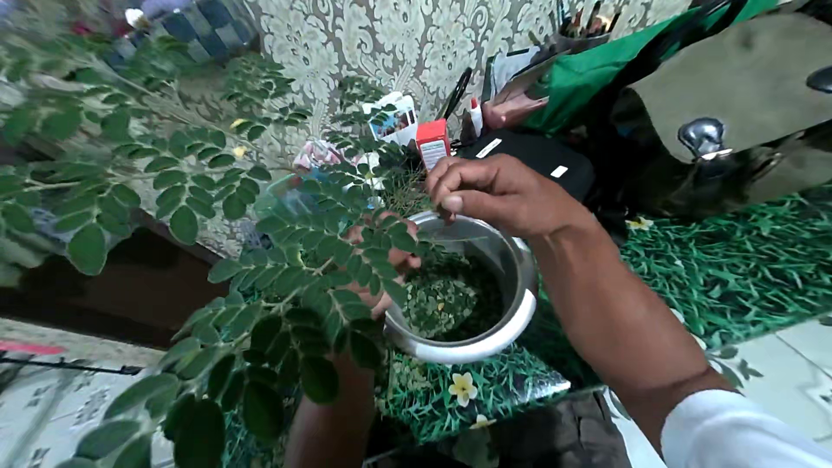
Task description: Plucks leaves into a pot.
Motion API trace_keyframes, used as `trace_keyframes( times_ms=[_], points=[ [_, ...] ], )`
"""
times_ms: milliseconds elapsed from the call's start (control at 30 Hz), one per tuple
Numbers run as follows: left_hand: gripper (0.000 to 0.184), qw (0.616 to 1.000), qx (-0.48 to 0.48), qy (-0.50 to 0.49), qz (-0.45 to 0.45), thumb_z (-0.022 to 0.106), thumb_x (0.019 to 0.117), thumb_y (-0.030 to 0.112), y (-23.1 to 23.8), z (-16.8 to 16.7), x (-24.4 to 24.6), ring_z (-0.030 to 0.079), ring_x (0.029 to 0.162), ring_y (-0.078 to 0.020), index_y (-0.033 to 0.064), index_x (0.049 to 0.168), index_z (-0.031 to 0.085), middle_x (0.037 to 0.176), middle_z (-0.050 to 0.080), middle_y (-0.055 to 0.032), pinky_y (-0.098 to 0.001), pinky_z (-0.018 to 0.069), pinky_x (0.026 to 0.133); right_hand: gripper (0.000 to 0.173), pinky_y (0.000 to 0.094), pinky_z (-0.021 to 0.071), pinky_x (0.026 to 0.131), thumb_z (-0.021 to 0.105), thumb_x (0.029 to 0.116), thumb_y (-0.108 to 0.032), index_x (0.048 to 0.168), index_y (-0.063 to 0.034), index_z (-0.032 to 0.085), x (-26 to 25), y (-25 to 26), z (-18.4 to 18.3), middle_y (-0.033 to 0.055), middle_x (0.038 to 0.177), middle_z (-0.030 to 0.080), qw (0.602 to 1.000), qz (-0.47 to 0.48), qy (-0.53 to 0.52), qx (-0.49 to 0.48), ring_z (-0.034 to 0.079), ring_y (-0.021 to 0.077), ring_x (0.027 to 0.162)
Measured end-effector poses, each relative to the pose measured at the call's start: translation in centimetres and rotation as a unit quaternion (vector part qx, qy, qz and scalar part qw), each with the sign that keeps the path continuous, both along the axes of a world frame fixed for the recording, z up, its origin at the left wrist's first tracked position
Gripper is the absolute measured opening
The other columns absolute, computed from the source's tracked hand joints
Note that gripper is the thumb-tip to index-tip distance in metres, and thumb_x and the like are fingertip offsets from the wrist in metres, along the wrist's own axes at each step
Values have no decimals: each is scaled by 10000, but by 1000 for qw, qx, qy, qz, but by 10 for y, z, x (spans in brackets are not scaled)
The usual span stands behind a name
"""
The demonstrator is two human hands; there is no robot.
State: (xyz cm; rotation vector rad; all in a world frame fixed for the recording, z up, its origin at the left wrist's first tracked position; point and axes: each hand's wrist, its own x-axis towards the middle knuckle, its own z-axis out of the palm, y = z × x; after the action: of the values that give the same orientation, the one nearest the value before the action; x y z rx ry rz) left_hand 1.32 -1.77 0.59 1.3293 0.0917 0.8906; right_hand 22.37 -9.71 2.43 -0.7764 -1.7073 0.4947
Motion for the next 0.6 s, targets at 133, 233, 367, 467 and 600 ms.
trace_keyframes(
  times_ms=[133,233,367,467,600],
  points=[
    [113,997,-3,-39,-61,769,899,127,14,-8,2,659,707,-55,207,972,740,871,712,21,-235,583,663,182,245,567,740,568,1003,-180,1053,-41,674,0,2,0,35,1080,634,999,-29,-32,-14,625,75,880],
    [123,998,2,-36,-56,779,893,122,12,-7,3,660,706,-45,217,960,738,856,706,31,-223,585,660,115,218,572,745,671,933,-152,965,-43,689,-9,5,-1,30,1071,649,999,12,-19,-26,635,66,912],
    [196,1000,19,-13,-7,853,813,148,4,-8,1,658,655,-68,199,899,684,791,666,17,-237,578,558,81,203,559,706,668,915,-109,870,-42,666,-18,8,-4,33,1026,653,1000,15,-7,-16,630,56,879],
    [209,998,41,-37,-36,832,853,187,6,-8,6,671,729,-47,233,977,671,865,674,58,-220,594,610,108,184,539,711,628,929,-94,833,-45,633,-19,10,-4,25,999,644,1000,23,-6,5,615,37,888],
    [132,998,9,-45,-46,801,875,143,9,-7,1,671,715,-73,191,984,745,879,713,5,-251,596,660,145,241,554,671,587,989,-170,880,-85,632,-7,7,-4,6,967,646,999,29,30,-7,618,61,810]
  ],
)
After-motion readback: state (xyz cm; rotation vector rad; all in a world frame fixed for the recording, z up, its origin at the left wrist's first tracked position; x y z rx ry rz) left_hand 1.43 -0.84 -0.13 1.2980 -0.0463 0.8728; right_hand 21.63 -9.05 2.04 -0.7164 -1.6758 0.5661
